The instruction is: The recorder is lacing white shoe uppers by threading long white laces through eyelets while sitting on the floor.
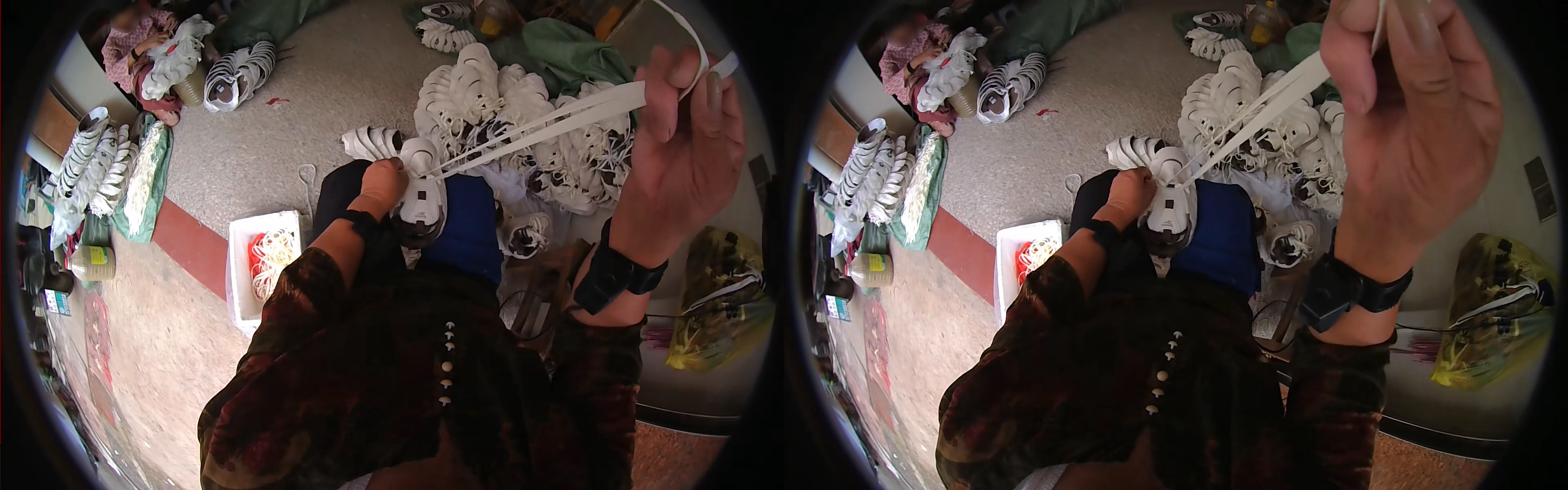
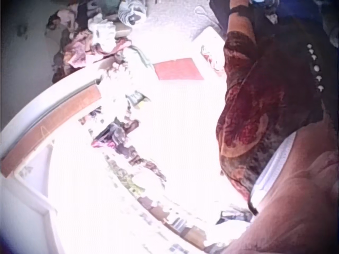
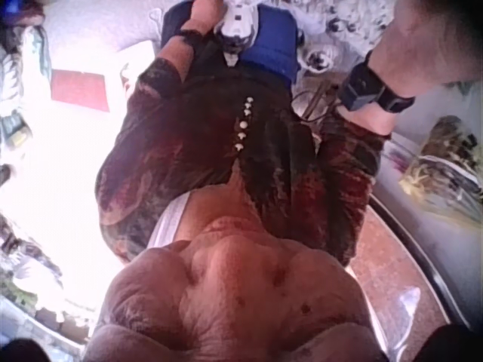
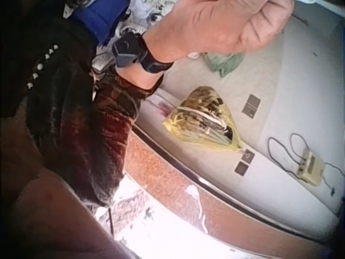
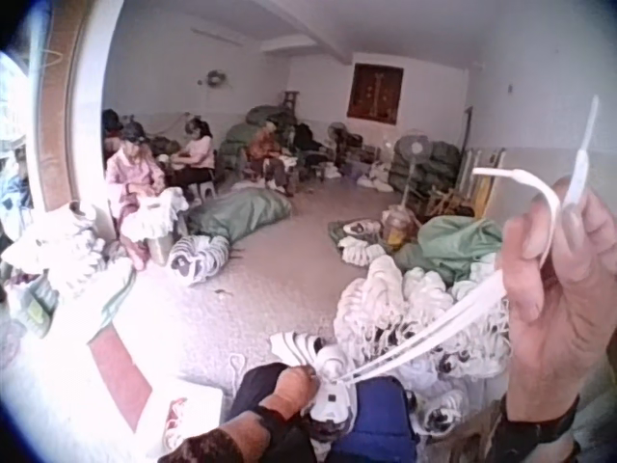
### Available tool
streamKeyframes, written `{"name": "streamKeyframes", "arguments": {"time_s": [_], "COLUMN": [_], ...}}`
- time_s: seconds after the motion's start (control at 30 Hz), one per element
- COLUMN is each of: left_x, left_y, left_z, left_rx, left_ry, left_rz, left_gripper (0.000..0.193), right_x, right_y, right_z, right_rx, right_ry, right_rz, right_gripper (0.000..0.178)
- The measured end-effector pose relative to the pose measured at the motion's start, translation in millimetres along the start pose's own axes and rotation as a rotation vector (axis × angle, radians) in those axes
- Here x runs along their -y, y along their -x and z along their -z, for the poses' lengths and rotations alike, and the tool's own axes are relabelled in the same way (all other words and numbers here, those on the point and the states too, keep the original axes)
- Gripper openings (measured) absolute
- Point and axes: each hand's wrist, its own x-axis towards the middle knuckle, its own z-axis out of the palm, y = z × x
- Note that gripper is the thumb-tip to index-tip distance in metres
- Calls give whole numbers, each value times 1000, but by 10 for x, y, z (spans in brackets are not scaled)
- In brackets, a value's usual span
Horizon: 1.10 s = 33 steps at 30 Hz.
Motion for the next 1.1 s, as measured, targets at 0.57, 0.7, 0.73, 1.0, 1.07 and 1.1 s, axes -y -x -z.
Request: {"name": "streamKeyframes", "arguments": {"time_s": [0.57, 0.7, 0.73, 1.0, 1.07, 1.1], "left_x": [77, 156, 182, 27, -2, 0], "left_y": [-102, -130, -124, -97, -86, -92], "left_z": [-120, -200, -222, -56, -21, -21], "left_rx": [48, 82, 98, 213, 244, 244], "left_ry": [321, 502, 601, 1069, 1133, 1133], "left_rz": [105, 137, 149, 90, 144, 144], "left_gripper": [20, 21, 19, 11, 10, 10], "right_x": [28, -3, -4, 30, 27, 25], "right_y": [-70, -72, -57, -15, -11, -9], "right_z": [346, 328, 288, 252, 240, 236], "right_rx": [256, 264, 266, 270, 269, 269], "right_ry": [-155, -109, -113, -60, -55, -50], "right_rz": [-129, -77, -77, -100, -98, -97], "right_gripper": [17, 19, 19, 20, 21, 21]}}
